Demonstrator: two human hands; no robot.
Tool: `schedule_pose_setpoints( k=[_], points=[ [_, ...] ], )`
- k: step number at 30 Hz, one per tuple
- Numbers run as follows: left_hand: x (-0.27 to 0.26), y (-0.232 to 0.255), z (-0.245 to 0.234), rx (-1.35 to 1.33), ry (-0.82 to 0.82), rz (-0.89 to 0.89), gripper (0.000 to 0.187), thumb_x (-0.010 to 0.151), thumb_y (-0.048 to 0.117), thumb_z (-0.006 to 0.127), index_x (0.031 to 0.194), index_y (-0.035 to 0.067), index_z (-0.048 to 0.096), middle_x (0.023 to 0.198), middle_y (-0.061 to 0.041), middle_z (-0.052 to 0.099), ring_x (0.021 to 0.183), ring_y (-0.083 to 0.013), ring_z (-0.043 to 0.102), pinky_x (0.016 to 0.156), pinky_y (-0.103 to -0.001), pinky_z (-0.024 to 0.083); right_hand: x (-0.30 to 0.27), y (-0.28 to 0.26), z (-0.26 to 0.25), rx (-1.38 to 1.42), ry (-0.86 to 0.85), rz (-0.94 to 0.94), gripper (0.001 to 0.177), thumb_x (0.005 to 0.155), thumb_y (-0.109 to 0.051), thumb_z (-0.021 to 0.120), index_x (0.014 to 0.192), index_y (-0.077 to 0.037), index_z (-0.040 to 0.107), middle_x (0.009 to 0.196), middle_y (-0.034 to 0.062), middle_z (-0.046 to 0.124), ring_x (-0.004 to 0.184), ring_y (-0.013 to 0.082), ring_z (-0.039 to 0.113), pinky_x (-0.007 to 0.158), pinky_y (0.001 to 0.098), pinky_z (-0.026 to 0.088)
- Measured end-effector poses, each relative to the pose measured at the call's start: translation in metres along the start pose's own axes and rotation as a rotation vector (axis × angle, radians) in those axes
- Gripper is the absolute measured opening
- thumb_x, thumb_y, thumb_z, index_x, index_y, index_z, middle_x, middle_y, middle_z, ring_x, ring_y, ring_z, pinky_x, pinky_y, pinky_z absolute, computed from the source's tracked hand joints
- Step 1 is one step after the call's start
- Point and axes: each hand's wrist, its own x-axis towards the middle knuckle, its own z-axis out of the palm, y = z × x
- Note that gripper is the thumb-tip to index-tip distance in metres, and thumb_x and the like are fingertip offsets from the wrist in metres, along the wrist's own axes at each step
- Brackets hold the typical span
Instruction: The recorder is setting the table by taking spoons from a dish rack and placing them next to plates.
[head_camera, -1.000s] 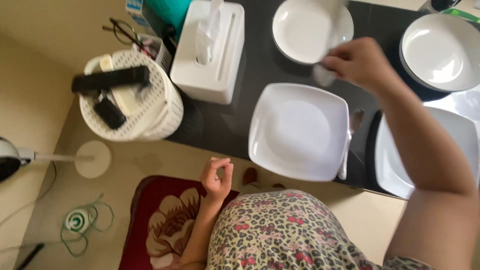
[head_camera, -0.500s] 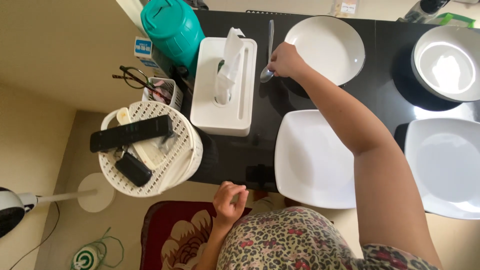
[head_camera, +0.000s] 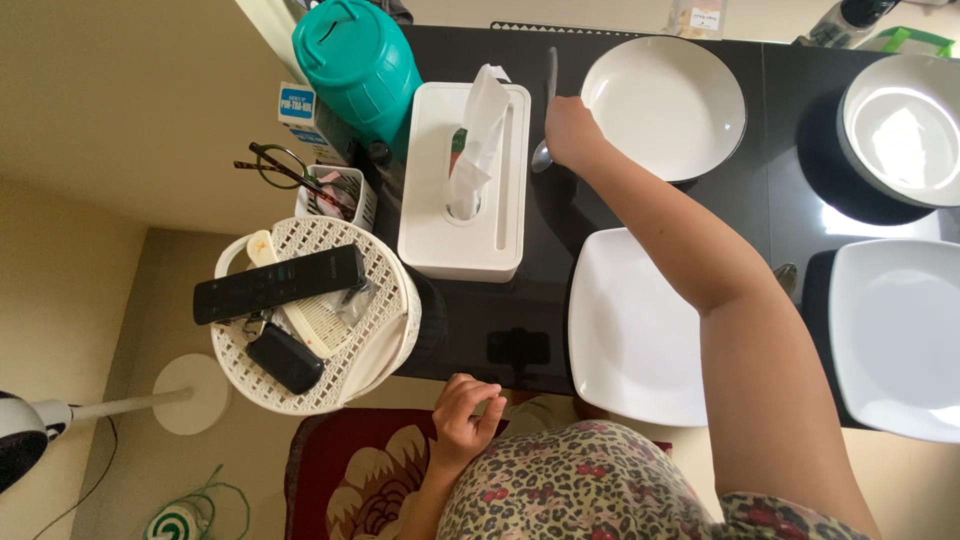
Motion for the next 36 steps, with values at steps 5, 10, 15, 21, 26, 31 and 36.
schedule_pose_setpoints(
  k=[5, 10, 15, 21, 26, 31, 36],
  points=[
    [0.003, -0.001, -0.004, -0.014, -0.007, -0.004, 0.01, 0.079, 0.013, 0.061, 0.082, 0.005, 0.056, 0.073, -0.002, 0.06, 0.061, -0.0158, 0.051, 0.059, -0.027, 0.046, -0.009, -0.006, 0.002, -0.073, 0.041, -0.042, 0.014, 0.075, 0.002, 0.053, 0.083, 0.011, 0.06, 0.076, 0.0241, 0.06, 0.063, 0.0344, 0.061, 0.059, 0.0395, 0.051],
    [0.004, -0.003, -0.005, -0.024, -0.013, 0.004, 0.009, 0.078, 0.012, 0.061, 0.08, 0.005, 0.056, 0.072, -0.003, 0.06, 0.06, -0.0155, 0.051, 0.059, -0.026, 0.046, -0.017, -0.012, -0.001, -0.158, 0.066, -0.114, 0.017, 0.071, -0.001, 0.063, 0.083, 0.011, 0.062, 0.071, 0.0218, 0.062, 0.058, 0.03, 0.062, 0.055, 0.0342, 0.051],
    [0.005, -0.003, -0.007, -0.028, -0.017, -0.021, 0.007, 0.076, 0.009, 0.062, 0.079, 0.004, 0.058, 0.073, -0.003, 0.061, 0.061, -0.0162, 0.052, 0.059, -0.027, 0.047, -0.029, -0.014, -0.002, -0.193, 0.076, -0.21, 0.02, 0.079, -0.009, 0.058, 0.074, 0.01, 0.063, 0.067, 0.0213, 0.061, 0.051, 0.031, 0.059, 0.05, 0.0355, 0.05],
    [0.003, -0.006, -0.003, -0.015, -0.016, 0.001, 0.008, 0.078, 0.012, 0.061, 0.079, 0.005, 0.057, 0.071, -0.003, 0.061, 0.06, -0.0155, 0.052, 0.058, -0.027, 0.046, -0.026, -0.007, 0.004, -0.189, 0.065, -0.174, 0.016, 0.077, -0.005, 0.055, 0.075, 0.008, 0.063, 0.071, 0.0209, 0.062, 0.057, 0.0322, 0.06, 0.056, 0.0378, 0.049],
    [0.006, -0.006, -0.002, -0.027, -0.035, -0.001, 0.008, 0.077, 0.012, 0.061, 0.079, 0.004, 0.058, 0.07, -0.003, 0.061, 0.059, -0.0152, 0.052, 0.058, -0.026, 0.046, -0.023, -0.005, 0.005, -0.252, 0.078, -0.2, 0.012, 0.075, -0.003, 0.055, 0.076, 0.007, 0.063, 0.072, 0.0196, 0.062, 0.059, 0.0309, 0.061, 0.058, 0.0369, 0.05],
    [0.008, -0.007, 0.003, -0.048, -0.059, -0.004, 0.009, 0.078, 0.013, 0.06, 0.081, 0.004, 0.059, 0.07, -0.003, 0.06, 0.06, -0.0156, 0.051, 0.058, -0.026, 0.045, -0.015, -0.007, 0.006, -0.409, 0.08, -0.181, 0.014, 0.078, -0.001, 0.052, 0.081, 0.006, 0.064, 0.073, 0.0176, 0.064, 0.056, 0.0255, 0.062, 0.054, 0.0311, 0.052],
    [0.006, -0.012, 0.01, -0.071, -0.077, -0.02, 0.009, 0.077, 0.013, 0.06, 0.08, 0.004, 0.059, 0.068, -0.002, 0.06, 0.059, -0.0142, 0.051, 0.058, -0.026, 0.045, 0.007, 0.007, 0.028, -0.575, 0.202, -0.261, 0.011, 0.072, -0.001, 0.057, 0.077, 0.004, 0.066, 0.072, 0.0174, 0.062, 0.051, 0.0201, 0.057, 0.047, 0.0249, 0.049]
  ],
)
